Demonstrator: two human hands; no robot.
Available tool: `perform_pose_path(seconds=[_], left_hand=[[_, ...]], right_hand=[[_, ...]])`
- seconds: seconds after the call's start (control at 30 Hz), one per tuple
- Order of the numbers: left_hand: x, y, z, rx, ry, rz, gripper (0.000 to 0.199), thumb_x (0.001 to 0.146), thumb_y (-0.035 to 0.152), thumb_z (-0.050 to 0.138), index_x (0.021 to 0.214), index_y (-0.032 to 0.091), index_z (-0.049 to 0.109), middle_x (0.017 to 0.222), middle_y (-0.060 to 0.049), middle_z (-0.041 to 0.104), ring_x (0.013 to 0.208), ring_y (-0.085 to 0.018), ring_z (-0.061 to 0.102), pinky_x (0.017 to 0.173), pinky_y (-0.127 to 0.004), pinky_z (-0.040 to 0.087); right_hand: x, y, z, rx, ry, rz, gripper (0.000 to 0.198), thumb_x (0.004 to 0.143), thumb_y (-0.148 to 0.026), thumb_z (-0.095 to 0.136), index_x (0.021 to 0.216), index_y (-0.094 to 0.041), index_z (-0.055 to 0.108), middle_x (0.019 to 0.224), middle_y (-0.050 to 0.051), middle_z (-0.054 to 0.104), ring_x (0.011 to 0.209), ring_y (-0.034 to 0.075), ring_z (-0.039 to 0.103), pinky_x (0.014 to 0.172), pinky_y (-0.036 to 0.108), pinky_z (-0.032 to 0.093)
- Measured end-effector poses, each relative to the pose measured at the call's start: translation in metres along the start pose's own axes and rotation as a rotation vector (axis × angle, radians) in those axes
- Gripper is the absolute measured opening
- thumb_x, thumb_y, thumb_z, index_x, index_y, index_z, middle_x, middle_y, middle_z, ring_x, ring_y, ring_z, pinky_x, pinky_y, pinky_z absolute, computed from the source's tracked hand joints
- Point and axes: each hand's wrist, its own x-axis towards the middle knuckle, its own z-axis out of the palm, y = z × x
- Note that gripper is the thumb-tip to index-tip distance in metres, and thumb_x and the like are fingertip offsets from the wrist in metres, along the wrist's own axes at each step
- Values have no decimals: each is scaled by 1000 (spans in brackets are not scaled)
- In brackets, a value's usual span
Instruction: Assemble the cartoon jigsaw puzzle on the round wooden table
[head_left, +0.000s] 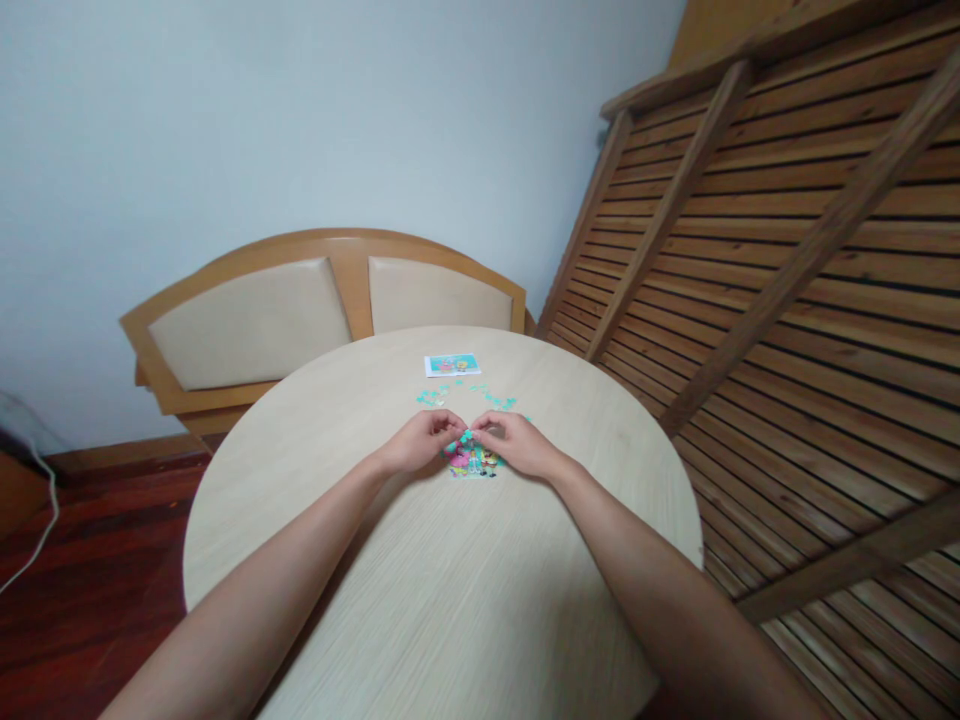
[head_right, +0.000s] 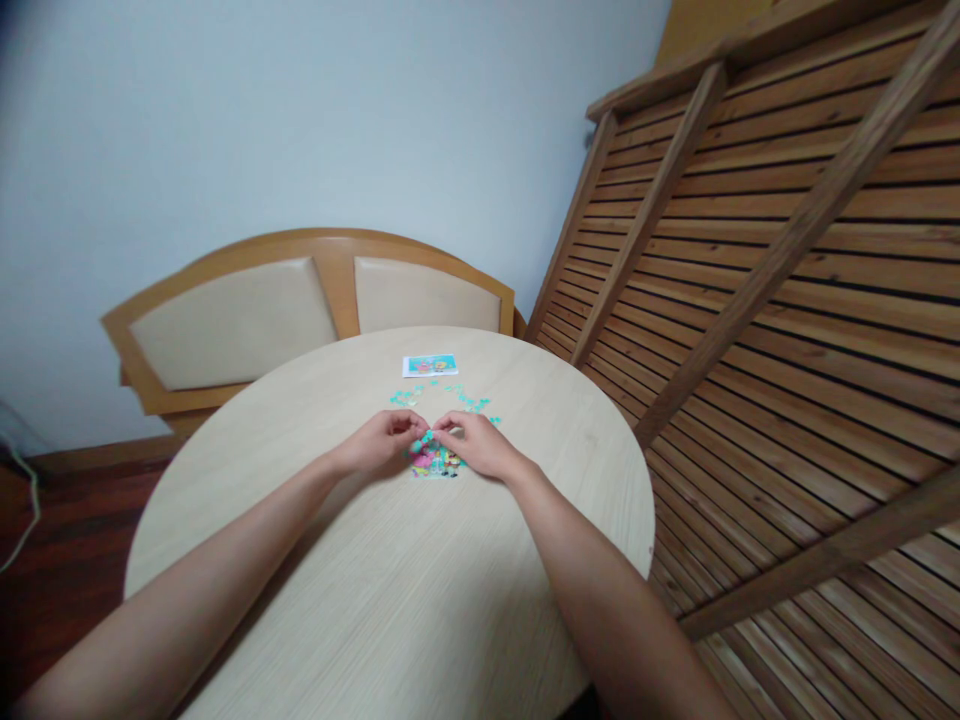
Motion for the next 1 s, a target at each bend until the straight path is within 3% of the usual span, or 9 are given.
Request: perform_pose_path(seconds=[0.27,0.63,1.0], left_hand=[[-3,7,4,-172,-51,-106,39,72,47,78,85,13,64,72,-2,64,65,-13,57,65,-25,43],[-5,11,5,-111,-120,-89,32,75,40,76,88,13,64,73,-2,66,67,-12,58,68,-26,46],[-2,2,0,-77,-29,-97,20,76,29,70,85,13,63,72,-2,65,66,-13,60,65,-25,46]], right_hand=[[2,1,0,60,7,44,23,90,-36,61,89,-15,70,89,6,73,85,18,65,80,30,49],[2,-1,5,156,10,38,27,87,-41,66,95,-16,65,87,5,69,82,17,63,74,29,49],[-1,4,6,120,-14,20,22,88,-37,65,97,-17,65,92,5,70,87,18,65,78,30,49]])
